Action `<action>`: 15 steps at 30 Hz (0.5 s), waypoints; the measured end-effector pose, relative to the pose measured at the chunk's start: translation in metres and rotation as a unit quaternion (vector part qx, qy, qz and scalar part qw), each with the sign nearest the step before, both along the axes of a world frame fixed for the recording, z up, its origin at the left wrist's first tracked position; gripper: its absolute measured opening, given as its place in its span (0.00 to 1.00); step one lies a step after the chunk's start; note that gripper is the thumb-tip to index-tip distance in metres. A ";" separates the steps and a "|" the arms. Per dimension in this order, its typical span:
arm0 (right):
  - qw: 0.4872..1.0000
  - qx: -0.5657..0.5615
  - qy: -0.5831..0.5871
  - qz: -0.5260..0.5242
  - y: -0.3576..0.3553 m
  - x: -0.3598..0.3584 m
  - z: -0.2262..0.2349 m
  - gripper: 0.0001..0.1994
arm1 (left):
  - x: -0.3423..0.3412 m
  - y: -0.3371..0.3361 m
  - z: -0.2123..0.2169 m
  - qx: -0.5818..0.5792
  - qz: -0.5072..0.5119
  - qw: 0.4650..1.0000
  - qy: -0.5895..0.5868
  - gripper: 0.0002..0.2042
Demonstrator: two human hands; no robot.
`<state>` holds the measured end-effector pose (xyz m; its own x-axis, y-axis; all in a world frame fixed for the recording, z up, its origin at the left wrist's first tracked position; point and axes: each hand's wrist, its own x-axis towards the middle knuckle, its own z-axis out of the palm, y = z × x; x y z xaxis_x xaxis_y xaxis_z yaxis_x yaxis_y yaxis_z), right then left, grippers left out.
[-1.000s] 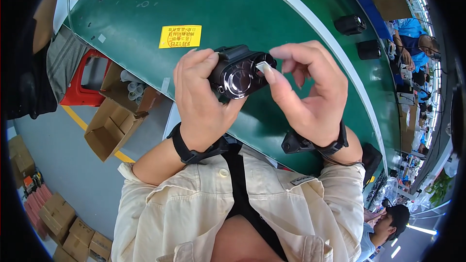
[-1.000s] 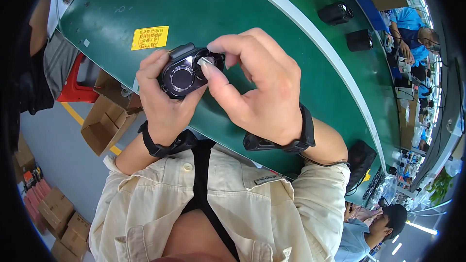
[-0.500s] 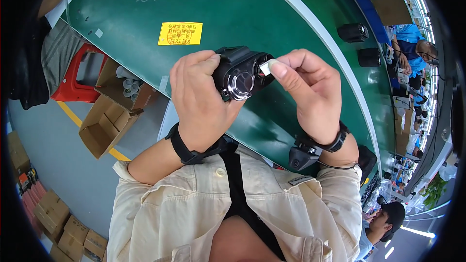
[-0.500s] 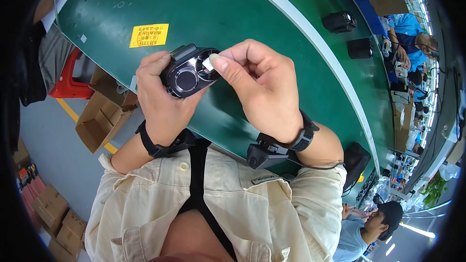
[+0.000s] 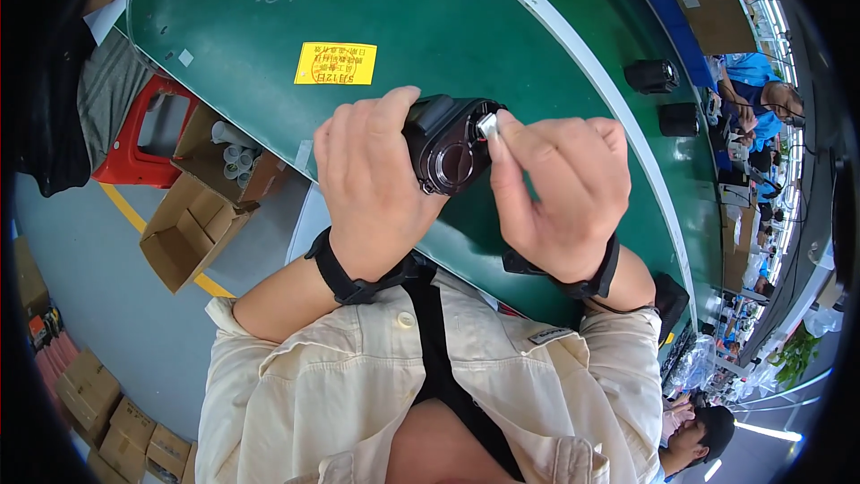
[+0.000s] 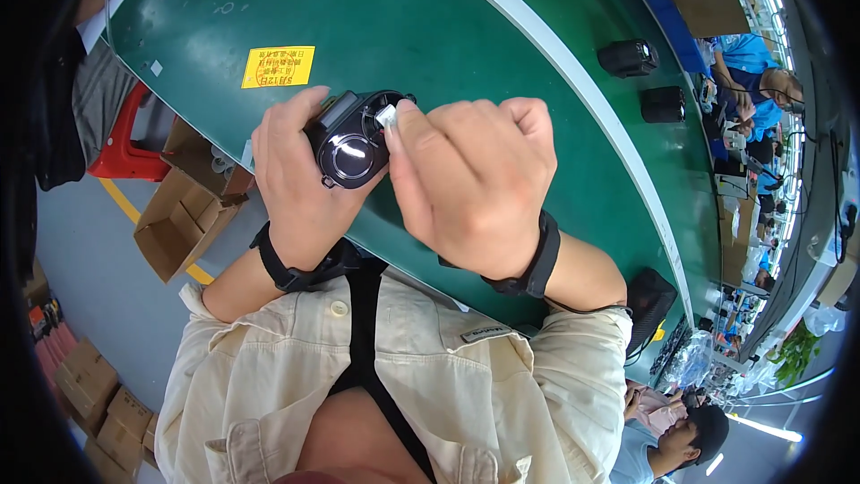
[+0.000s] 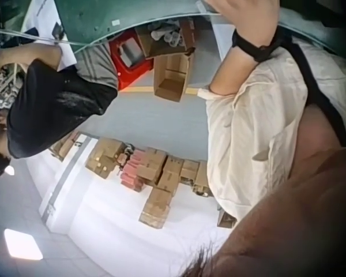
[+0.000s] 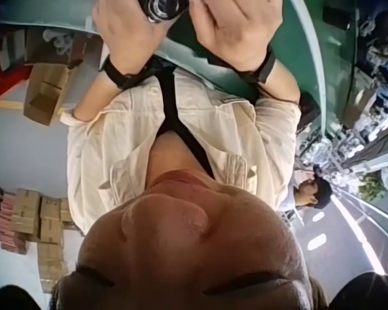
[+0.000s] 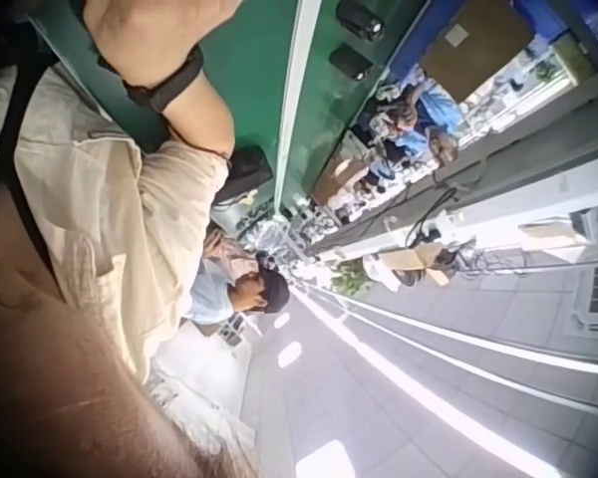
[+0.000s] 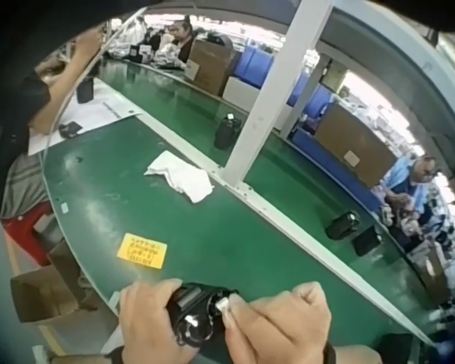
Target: The person picks up a rangefinder, peels off a small white sticker, and then presses a new white sticker onto the same spot before placing it back on the workbench. This process is repeated for several devices.
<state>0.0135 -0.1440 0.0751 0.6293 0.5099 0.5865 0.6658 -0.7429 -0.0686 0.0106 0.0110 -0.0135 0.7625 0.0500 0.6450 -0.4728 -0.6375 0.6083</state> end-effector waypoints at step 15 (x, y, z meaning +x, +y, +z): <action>0.972 0.084 0.219 0.029 -0.020 0.025 0.015 0.18 | -0.004 0.002 0.000 0.033 -0.002 0.999 -0.001 0.32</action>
<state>0.0390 -0.1642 0.0897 0.8107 0.4709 0.3478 0.5854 -0.6592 -0.4720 0.0070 0.0126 -0.0131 0.7616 0.0042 0.6480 -0.4765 -0.6740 0.5644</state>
